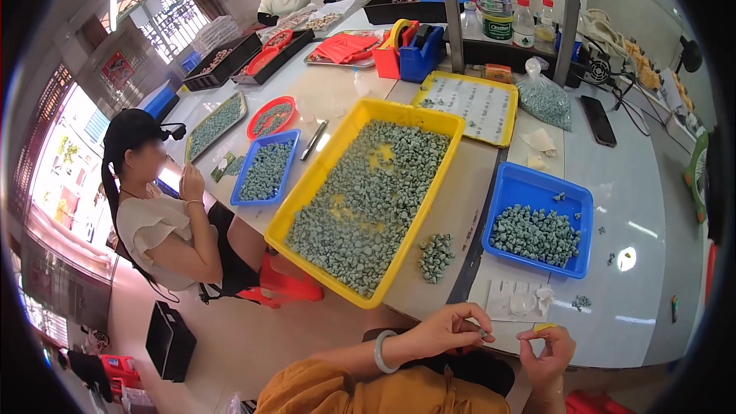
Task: The person picks up small green parts from a pile, attaches small black components to each piece by hand, and places the assembled parts onto the table.
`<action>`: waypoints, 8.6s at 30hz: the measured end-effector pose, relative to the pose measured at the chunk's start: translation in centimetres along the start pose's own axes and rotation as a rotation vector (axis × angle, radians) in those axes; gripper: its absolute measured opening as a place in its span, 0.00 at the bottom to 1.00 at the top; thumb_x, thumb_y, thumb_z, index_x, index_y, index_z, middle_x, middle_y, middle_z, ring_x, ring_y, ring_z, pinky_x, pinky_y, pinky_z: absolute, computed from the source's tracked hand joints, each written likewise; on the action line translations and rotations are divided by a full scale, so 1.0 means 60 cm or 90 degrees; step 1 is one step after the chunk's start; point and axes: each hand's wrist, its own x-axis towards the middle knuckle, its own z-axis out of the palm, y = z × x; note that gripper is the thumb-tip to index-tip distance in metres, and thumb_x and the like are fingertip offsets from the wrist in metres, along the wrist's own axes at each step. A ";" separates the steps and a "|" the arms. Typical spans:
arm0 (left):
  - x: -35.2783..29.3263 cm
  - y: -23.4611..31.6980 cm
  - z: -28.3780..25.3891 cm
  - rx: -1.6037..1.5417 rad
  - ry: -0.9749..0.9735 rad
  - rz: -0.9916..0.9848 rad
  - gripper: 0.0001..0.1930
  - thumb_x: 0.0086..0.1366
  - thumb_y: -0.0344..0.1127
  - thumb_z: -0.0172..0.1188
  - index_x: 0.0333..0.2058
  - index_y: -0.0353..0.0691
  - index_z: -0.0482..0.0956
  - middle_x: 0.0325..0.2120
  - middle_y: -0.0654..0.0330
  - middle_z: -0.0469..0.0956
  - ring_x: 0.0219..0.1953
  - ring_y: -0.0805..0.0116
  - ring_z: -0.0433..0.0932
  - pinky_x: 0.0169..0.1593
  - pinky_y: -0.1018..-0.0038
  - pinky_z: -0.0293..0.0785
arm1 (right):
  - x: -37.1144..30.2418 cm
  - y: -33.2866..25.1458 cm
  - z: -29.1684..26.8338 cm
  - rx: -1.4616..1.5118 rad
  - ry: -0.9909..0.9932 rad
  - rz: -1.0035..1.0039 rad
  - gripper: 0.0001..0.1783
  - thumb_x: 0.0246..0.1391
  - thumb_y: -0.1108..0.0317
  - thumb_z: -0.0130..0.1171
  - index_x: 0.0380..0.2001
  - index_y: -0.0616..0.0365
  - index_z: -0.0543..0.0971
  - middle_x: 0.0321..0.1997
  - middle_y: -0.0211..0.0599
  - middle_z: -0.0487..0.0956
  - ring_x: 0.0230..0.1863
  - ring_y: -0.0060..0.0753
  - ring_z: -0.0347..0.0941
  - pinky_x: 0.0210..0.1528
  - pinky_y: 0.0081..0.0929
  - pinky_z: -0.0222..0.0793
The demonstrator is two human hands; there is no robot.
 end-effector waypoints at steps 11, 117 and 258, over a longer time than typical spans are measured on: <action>0.008 -0.027 0.009 0.224 -0.031 0.081 0.04 0.57 0.23 0.54 0.32 0.31 0.73 0.34 0.59 0.71 0.35 0.75 0.71 0.39 0.81 0.69 | 0.014 -0.015 0.045 -0.142 -0.029 -0.195 0.13 0.36 0.82 0.60 0.28 0.59 0.71 0.25 0.39 0.77 0.24 0.38 0.74 0.27 0.26 0.71; -0.004 -0.019 0.000 0.265 0.007 0.081 0.06 0.56 0.22 0.55 0.33 0.35 0.77 0.36 0.61 0.69 0.37 0.75 0.71 0.40 0.81 0.71 | -0.032 0.023 0.016 0.054 -0.007 -0.032 0.15 0.39 0.81 0.57 0.34 0.63 0.68 0.22 0.36 0.71 0.25 0.27 0.65 0.29 0.19 0.60; 0.111 0.080 -0.062 1.214 0.428 0.267 0.06 0.47 0.24 0.51 0.27 0.37 0.71 0.28 0.56 0.69 0.33 0.59 0.71 0.36 0.70 0.70 | -0.013 0.126 -0.104 -0.354 0.131 0.163 0.11 0.43 0.82 0.49 0.33 0.65 0.72 0.32 0.42 0.73 0.29 0.34 0.68 0.33 0.26 0.65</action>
